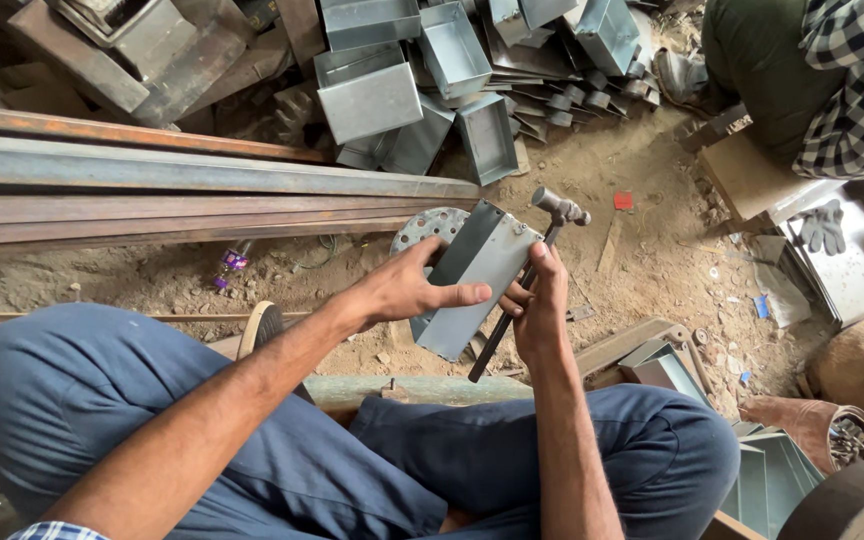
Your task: The person uses a hammer to shape or join parts of small metal box-like components, repeatedly striking different points on the metal pieces while holding them in place.
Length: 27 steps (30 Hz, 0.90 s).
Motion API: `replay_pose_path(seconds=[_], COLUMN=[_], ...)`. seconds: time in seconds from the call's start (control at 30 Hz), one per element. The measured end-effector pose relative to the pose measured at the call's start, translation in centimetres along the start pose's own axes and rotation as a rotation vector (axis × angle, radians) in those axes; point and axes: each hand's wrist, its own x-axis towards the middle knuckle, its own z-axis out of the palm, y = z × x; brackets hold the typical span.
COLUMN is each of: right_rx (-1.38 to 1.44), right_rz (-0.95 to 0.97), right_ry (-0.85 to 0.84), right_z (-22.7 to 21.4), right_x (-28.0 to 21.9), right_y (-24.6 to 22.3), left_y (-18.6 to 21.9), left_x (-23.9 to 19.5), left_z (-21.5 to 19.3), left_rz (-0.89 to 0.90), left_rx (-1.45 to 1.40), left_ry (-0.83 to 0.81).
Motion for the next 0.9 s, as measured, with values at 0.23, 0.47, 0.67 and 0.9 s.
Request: replay_pose_path(seconds=[0.23,0.47,0.67,0.9], right_rx=[-0.046,-0.057,-0.218,-0.397], right_rz=[-0.004,-0.016,0.024,0.03], right_ry=[-0.004,0.014,0.133,0.355], right_z=[0.4,0.0,0.5,1.0], right_x=[0.1,0.2,0.2,-0.3], right_y=[0.0,0.1,0.6,1.7], left_y=[0.3,-0.2,-0.9,0.6], left_x=[-0.1,0.4,1.0,-0.2], left_z=[-0.6,-0.6,0.0,5.9], left_rz=[-0.024,0.001,-0.135,0.0], left_rx=[-0.026,0.06,-0.002,0.147], left_ry=[0.021,0.021,-0.02,0.227])
